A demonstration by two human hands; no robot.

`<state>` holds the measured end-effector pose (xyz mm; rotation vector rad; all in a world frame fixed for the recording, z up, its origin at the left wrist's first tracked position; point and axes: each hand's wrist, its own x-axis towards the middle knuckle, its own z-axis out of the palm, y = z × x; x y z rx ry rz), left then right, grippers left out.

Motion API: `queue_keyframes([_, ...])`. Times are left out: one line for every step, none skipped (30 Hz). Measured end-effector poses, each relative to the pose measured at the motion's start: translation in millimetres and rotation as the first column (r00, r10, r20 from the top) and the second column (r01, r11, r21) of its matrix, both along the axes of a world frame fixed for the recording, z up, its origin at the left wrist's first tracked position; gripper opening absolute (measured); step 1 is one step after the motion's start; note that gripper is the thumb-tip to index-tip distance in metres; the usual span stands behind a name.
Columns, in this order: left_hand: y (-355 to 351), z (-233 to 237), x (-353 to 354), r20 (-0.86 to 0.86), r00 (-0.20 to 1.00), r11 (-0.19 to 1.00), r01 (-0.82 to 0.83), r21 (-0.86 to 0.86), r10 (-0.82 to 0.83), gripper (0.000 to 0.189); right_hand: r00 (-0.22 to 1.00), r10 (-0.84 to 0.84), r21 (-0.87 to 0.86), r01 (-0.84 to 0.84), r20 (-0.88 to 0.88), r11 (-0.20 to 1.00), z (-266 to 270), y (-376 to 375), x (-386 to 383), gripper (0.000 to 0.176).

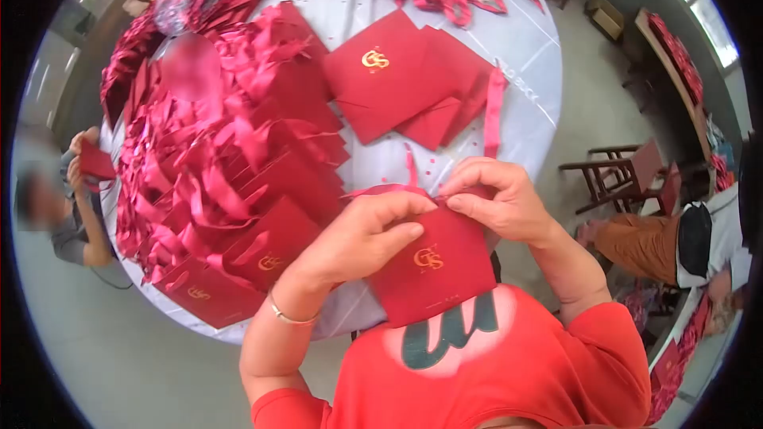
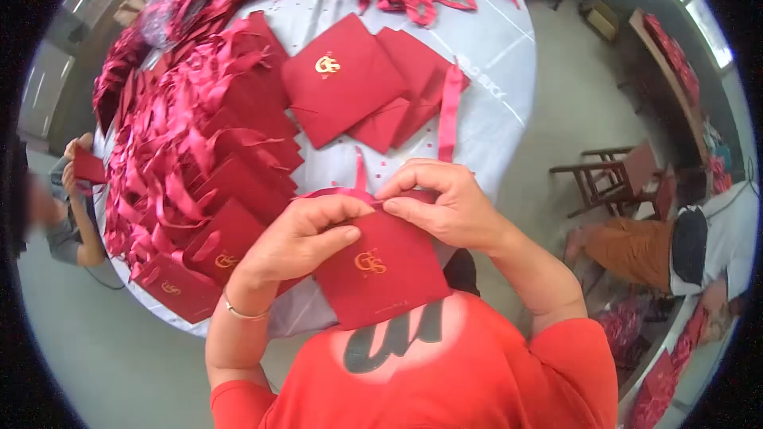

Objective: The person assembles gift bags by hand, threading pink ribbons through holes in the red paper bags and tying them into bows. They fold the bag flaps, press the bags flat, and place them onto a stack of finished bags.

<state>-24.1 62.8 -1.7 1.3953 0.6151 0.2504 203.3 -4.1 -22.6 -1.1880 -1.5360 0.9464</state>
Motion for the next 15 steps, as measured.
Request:
queue_keyframes([1.5, 6.6, -0.6, 0.003, 1.000, 0.997, 0.018, -0.074, -0.018, 0.028, 0.997, 0.010, -0.049, -0.014, -0.074, 0.999, -0.6, 0.5, 0.1, 0.009])
queue_keyframes([-0.3, 7.7, 1.6, 0.112, 0.993, 0.969, -0.013, -0.245, 0.042, 0.032, 0.988, 0.022, -0.084, -0.035, -0.153, 0.996, -2.3, 1.6, -0.3, 0.009])
queue_keyframes([-0.2, 7.6, 2.5, 0.114, 0.993, 0.969, -0.005, -0.246, 0.034, 0.032, 0.987, 0.023, -0.106, -0.041, -0.161, 0.993, -2.4, 0.6, -0.5, 0.010])
queue_keyframes([1.1, 6.7, 2.2, 0.100, 0.995, 0.969, -0.002, -0.249, 0.028, 0.033, 0.987, 0.017, -0.108, -0.035, -0.158, 0.994, -3.2, 0.3, -0.4, 0.010])
queue_keyframes([2.3, 5.4, 2.1, 0.085, 0.996, 0.967, -0.001, -0.253, 0.024, 0.033, 0.987, 0.026, -0.106, -0.043, -0.156, 0.993, -4.2, -0.2, -0.1, 0.010])
queue_keyframes([3.5, 3.6, 1.9, 0.087, 0.996, 0.967, 0.001, -0.255, 0.022, 0.033, 0.987, 0.036, -0.104, -0.053, -0.153, 0.993, -4.9, -0.5, -0.4, 0.011])
queue_keyframes([4.8, 1.7, 0.9, 0.038, 0.999, 0.968, 0.009, -0.249, 0.001, 0.032, 0.987, 0.035, -0.105, -0.052, -0.154, 0.993, -4.5, -1.3, -1.7, 0.011])
queue_keyframes([5.9, 0.8, -0.4, -0.011, 1.000, 0.970, 0.016, -0.242, -0.020, 0.030, 0.992, 0.002, -0.072, -0.011, -0.128, 0.997, -3.2, -2.5, -3.6, 0.010])
queue_keyframes([6.9, 2.0, -1.4, -0.012, 1.000, 0.970, 0.018, -0.243, -0.021, 0.030, 0.994, -0.033, -0.036, 0.029, -0.104, 0.999, -2.7, -3.3, -4.8, 0.010])
queue_keyframes([7.8, 4.4, -1.7, -0.027, 0.998, 0.975, 0.047, -0.218, -0.054, 0.027, 0.994, -0.036, -0.037, 0.032, -0.103, 0.999, -2.9, -3.6, -5.1, 0.010])
queue_keyframes([8.1, 5.5, -1.3, -0.041, 0.995, 0.978, 0.077, -0.193, -0.086, 0.025, 0.998, -0.068, 0.117, 0.068, 0.000, 0.991, -3.1, -4.0, -5.0, 0.011])
queue_keyframes([7.7, 5.1, -0.6, -0.038, 0.995, 0.978, 0.079, -0.193, -0.088, 0.025, 0.989, -0.115, 0.271, 0.084, 0.098, 0.959, -3.0, -4.6, -4.5, 0.012])
queue_keyframes([6.8, 4.4, -0.1, -0.032, 0.997, 0.986, 0.068, -0.149, -0.073, 0.023, 0.988, -0.115, 0.270, 0.084, 0.101, 0.959, -1.0, -6.1, -3.7, 0.012])
queue_keyframes([5.7, 3.6, 0.0, -0.027, 0.998, 0.993, 0.055, -0.106, -0.058, 0.022, 0.974, -0.160, 0.366, 0.092, 0.163, 0.926, 2.6, -8.3, -3.0, 0.013])
queue_keyframes([4.9, 1.6, 0.1, -0.025, 0.998, 0.993, 0.054, -0.106, -0.057, 0.022, 0.953, -0.210, 0.460, 0.090, 0.217, 0.884, 6.2, -10.1, -2.2, 0.015])
